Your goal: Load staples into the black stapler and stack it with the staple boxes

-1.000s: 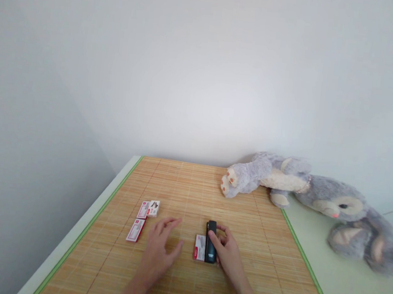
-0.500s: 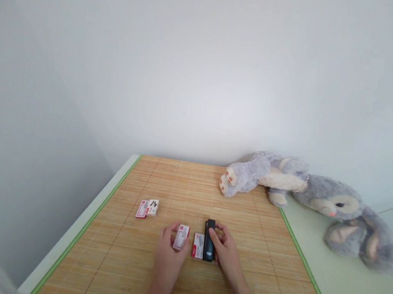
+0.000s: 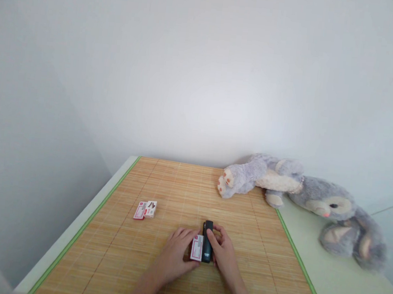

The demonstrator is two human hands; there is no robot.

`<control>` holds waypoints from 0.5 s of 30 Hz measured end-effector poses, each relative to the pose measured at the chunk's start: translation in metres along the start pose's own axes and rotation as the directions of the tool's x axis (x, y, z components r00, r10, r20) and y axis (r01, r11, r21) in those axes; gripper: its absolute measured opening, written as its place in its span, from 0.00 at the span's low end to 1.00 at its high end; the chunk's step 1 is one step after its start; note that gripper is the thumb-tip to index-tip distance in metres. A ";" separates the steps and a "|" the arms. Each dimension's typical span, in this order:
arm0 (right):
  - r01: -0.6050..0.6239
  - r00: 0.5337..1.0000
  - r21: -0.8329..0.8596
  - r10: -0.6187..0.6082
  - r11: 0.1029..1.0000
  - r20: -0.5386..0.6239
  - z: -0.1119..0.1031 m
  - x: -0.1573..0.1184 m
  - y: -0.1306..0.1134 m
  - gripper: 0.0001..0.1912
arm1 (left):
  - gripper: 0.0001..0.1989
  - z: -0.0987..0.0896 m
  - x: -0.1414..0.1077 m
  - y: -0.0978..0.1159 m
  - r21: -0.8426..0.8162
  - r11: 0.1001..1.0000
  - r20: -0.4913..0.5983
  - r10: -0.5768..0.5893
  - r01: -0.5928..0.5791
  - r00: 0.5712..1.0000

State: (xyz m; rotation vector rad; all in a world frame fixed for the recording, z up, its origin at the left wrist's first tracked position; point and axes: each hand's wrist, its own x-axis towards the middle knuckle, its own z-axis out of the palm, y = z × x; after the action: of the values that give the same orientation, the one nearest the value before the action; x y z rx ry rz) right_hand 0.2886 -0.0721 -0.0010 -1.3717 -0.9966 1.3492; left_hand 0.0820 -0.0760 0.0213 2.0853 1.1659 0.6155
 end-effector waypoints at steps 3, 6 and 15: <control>-0.002 1.000 -0.001 0.002 1.000 0.005 -0.001 0.000 0.000 0.34 | 0.35 -0.015 -0.006 -0.023 0.055 0.998 -0.198 -0.031 0.043 0.980; -0.004 1.000 0.004 0.004 1.000 -0.001 -0.001 -0.001 0.000 0.34 | 0.22 -0.052 -0.021 -0.067 0.155 0.964 -0.540 -0.099 0.214 0.836; -0.021 1.000 0.006 0.021 1.000 -0.017 0.002 -0.001 -0.006 0.36 | 0.30 -0.128 -0.048 -0.140 0.245 0.923 -0.484 -0.148 0.296 0.863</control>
State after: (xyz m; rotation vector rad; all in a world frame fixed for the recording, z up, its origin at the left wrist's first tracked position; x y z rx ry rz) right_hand 0.2871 -0.0721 0.0048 -1.3906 -0.9685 1.3522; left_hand -0.1053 -0.0232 0.0004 2.0674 1.8558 0.8882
